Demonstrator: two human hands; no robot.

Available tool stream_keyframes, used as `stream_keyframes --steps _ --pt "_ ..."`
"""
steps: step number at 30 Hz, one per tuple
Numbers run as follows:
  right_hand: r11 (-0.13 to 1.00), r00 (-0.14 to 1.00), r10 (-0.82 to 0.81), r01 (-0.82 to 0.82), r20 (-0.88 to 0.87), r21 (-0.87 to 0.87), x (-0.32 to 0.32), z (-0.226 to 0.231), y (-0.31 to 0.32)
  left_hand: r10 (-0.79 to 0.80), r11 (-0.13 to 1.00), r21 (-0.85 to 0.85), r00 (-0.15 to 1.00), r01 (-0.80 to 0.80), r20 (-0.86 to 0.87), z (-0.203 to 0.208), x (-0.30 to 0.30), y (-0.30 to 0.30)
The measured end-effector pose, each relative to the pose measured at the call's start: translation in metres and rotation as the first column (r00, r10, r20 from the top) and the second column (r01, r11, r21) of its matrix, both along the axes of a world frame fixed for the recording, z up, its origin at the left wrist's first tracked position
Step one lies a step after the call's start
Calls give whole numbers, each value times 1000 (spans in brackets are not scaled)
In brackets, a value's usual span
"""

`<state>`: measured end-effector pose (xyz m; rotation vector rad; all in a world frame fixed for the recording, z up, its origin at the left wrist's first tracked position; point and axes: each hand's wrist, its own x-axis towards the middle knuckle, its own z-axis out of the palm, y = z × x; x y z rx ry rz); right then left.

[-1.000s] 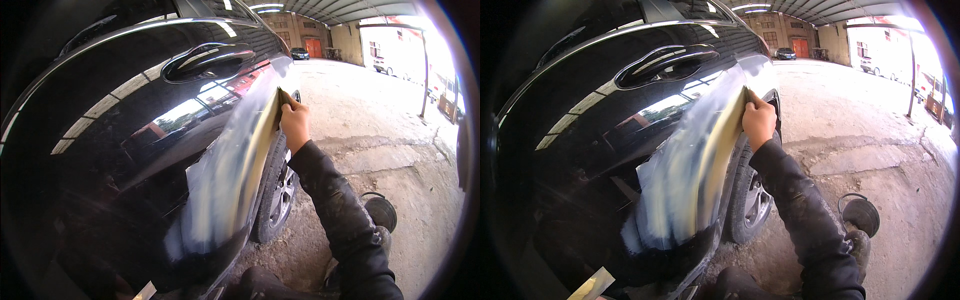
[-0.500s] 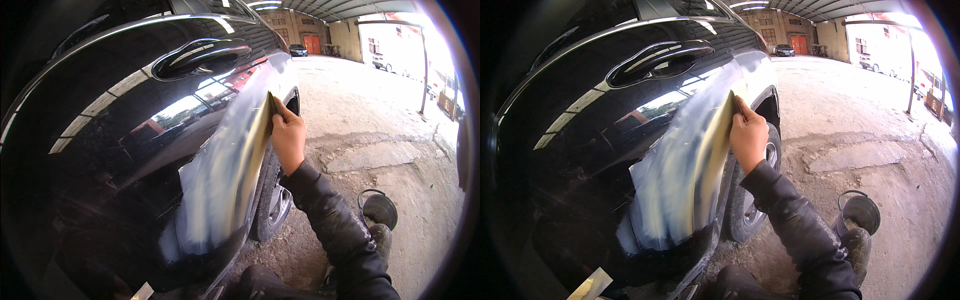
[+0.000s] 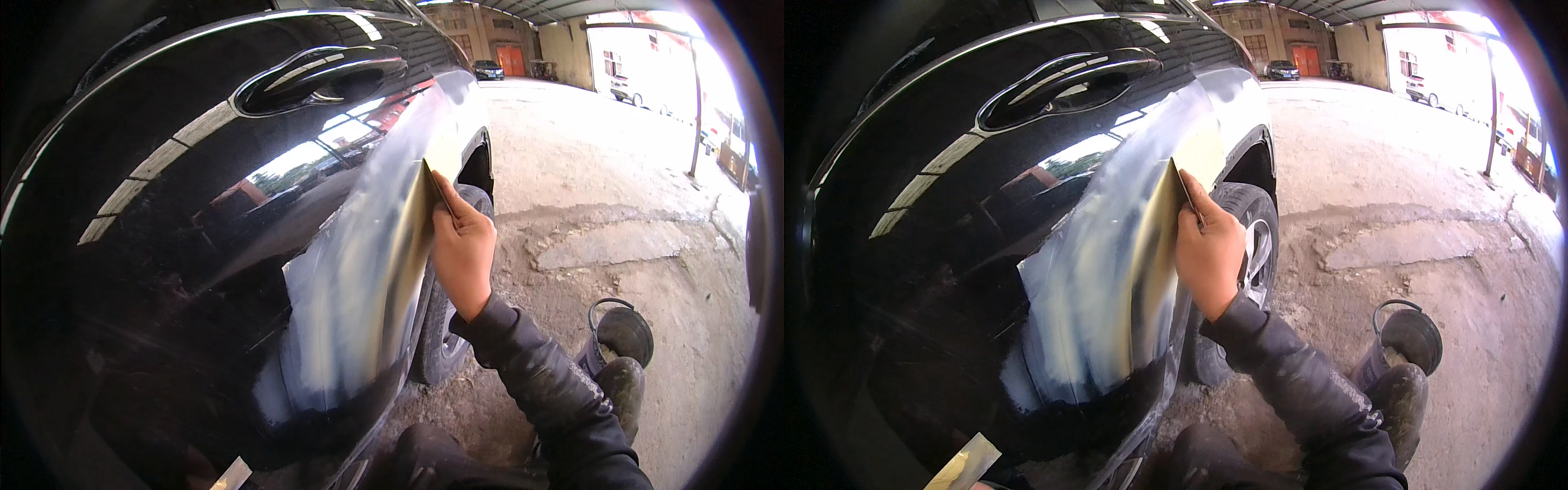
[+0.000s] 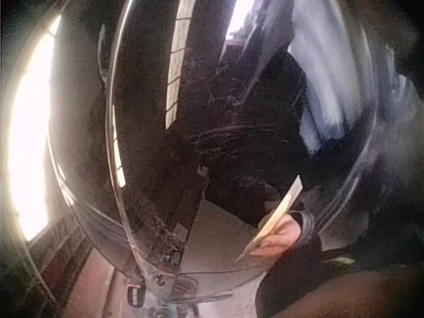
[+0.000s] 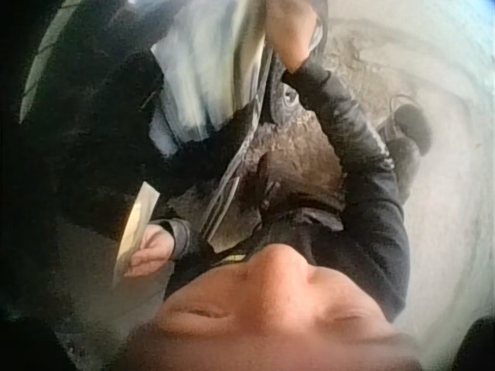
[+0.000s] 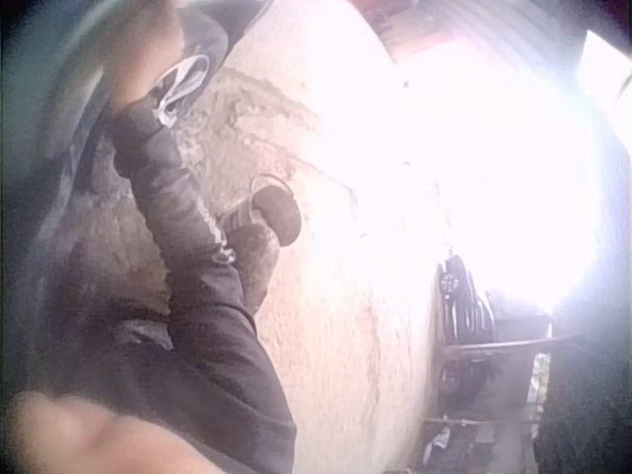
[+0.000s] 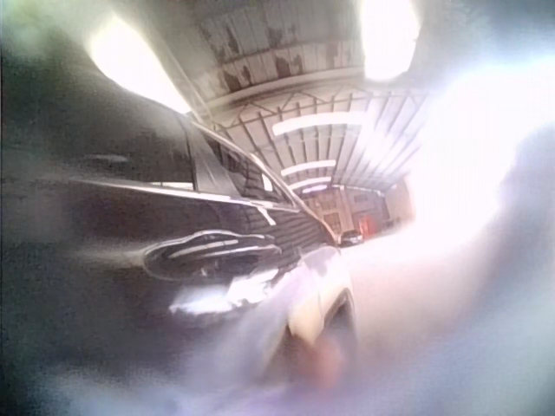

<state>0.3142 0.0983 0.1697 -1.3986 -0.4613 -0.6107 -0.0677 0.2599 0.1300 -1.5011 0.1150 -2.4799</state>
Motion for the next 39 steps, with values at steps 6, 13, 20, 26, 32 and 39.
stream_keyframes --steps 6,13,20,26,32,39 --pt "1000 998 -2 3 61 -15 -17 -15 5 -319 931 112 922 348 -220 5 2 1" --pt "1000 978 26 -22 205 -23 -30 -39 9 -382 906 115 904 408 -194 -4 -1 7" --pt "995 954 7 22 300 -94 -45 -62 8 335 940 -136 924 -313 186 -35 -17 21" --pt "988 931 1 55 365 -142 -55 -80 7 -412 886 131 885 445 -217 -18 -2 9" --pt "979 899 -9 96 438 -178 -65 -97 8 -380 908 117 908 403 -175 -15 2 5" --pt "969 849 -1 132 528 -210 -74 -119 8 -441 884 91 883 458 -163 -23 -7 8"
